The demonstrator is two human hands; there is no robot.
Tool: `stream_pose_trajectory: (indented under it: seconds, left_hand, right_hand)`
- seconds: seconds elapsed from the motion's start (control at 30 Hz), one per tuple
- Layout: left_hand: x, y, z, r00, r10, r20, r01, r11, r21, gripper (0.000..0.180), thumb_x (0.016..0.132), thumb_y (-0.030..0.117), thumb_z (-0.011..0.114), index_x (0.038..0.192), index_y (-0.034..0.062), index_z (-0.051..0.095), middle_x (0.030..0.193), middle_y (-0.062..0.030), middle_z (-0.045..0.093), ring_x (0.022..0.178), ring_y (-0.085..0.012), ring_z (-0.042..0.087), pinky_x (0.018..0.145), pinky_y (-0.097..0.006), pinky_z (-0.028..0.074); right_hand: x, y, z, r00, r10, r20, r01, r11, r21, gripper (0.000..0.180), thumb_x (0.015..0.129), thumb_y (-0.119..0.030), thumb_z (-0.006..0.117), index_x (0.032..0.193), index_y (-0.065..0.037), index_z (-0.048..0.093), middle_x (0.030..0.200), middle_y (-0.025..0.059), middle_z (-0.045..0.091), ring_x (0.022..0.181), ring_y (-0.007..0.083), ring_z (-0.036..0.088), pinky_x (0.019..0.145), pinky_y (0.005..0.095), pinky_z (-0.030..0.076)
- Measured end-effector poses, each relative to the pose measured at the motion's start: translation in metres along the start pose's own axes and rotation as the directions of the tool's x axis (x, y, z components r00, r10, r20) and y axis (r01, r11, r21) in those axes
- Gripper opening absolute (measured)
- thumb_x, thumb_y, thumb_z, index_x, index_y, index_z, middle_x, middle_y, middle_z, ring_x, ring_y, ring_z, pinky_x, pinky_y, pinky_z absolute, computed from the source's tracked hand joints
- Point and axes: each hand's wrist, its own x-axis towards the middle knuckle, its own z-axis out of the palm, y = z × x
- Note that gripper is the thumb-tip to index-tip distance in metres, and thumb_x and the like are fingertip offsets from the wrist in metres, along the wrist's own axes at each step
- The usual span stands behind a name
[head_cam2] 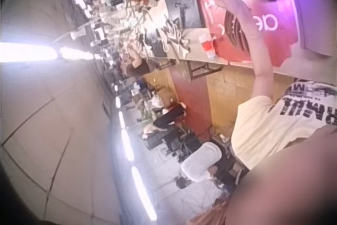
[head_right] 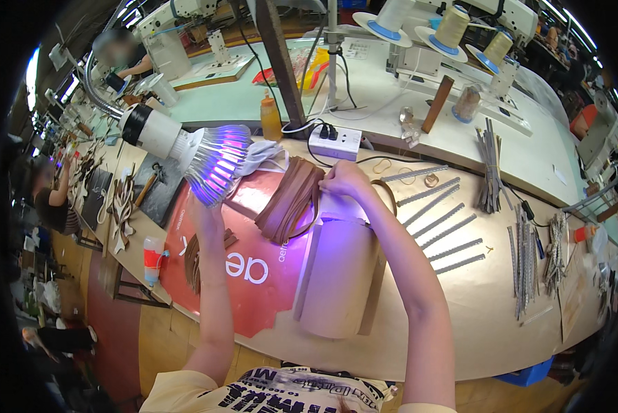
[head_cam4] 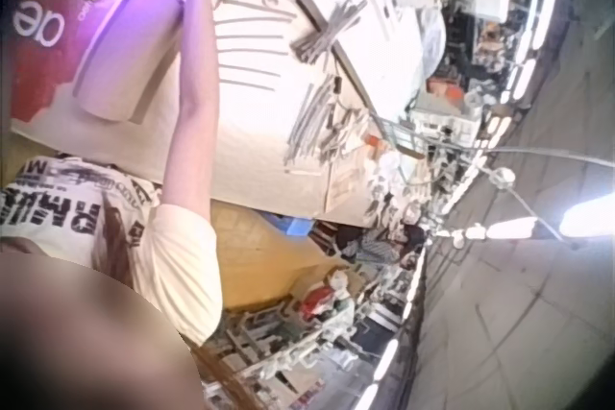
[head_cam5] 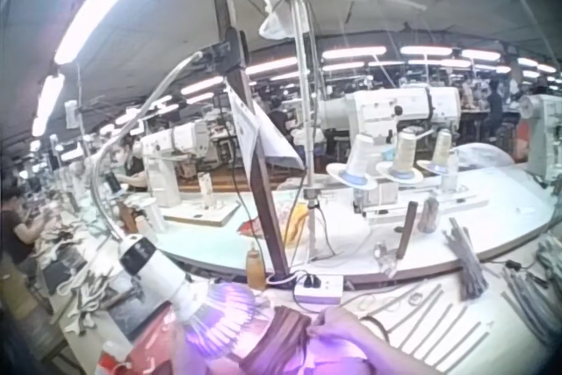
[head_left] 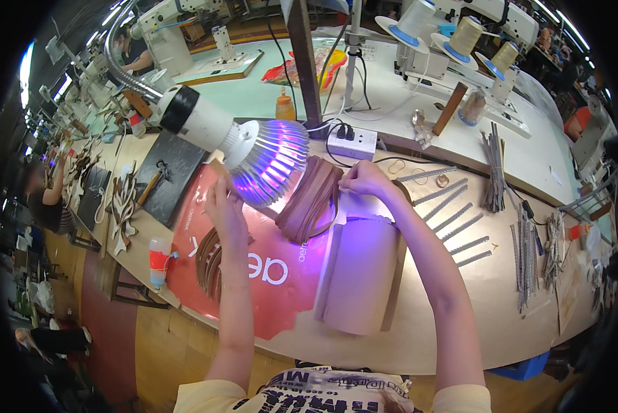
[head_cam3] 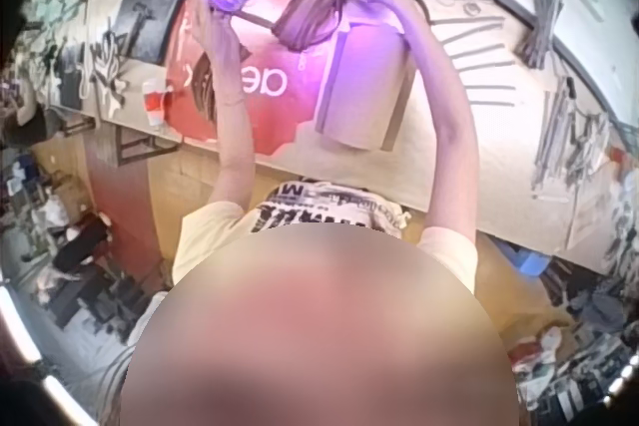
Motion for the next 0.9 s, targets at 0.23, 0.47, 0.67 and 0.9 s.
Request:
stream_pose_trajectory:
  seconds: [0.23,0.47,0.67,0.9]
  left_hand:
    - [-0.133,0.053,0.046,0.982,0.111,0.156,-0.145,0.963,0.227,0.009,0.092,0.004,0.066,0.097,-0.0001,0.060,0.097,-0.0101,0.068,0.070,-0.0141,0.067,0.060,-0.026,0.053]
    - [-0.192,0.058,0.087,0.718,0.265,0.644,-0.638,0.619,0.457,0.039,0.077,0.002,0.075,0.115,0.0029,0.067,0.123,-0.0169,0.063,0.100,-0.0288,0.067,0.081,-0.035,0.055]
    - [-0.202,0.084,0.088,0.481,0.098,0.871,-0.621,0.739,0.260,0.052,0.078,0.006,0.075,0.127,-0.0036,0.060,0.135,-0.0218,0.054,0.110,-0.0279,0.063,0.094,-0.038,0.051]
    - [-0.187,0.081,0.086,0.505,-0.471,0.723,0.469,0.853,0.228,0.041,0.089,0.007,0.071,0.125,-0.0047,0.056,0.112,-0.0112,0.064,0.100,-0.0149,0.062,0.087,-0.029,0.052]
  right_hand:
    - [-0.135,-0.051,-0.017,0.944,-0.243,-0.221,0.320,0.832,0.454,0.024,0.084,-0.019,0.074,0.102,-0.003,0.069,0.088,0.0069,0.067,0.081,0.0162,0.062,0.076,0.0306,0.050]
    - [-0.248,-0.067,0.014,0.860,-0.036,-0.508,0.428,0.591,0.684,0.028,0.090,-0.018,0.073,0.107,0.003,0.066,0.100,0.0095,0.067,0.095,0.0139,0.063,0.082,0.0288,0.051]
    - [-0.266,-0.030,-0.018,0.970,0.035,-0.239,0.229,0.188,0.955,0.015,0.100,-0.013,0.057,0.099,0.001,0.063,0.087,0.0038,0.067,0.078,0.0095,0.061,0.076,0.0237,0.050]
    - [-0.286,-0.027,-0.068,0.977,-0.156,0.148,-0.010,0.652,0.758,0.021,0.099,-0.018,0.058,0.095,0.001,0.065,0.071,0.0003,0.062,0.059,0.0052,0.055,0.054,0.0218,0.044]
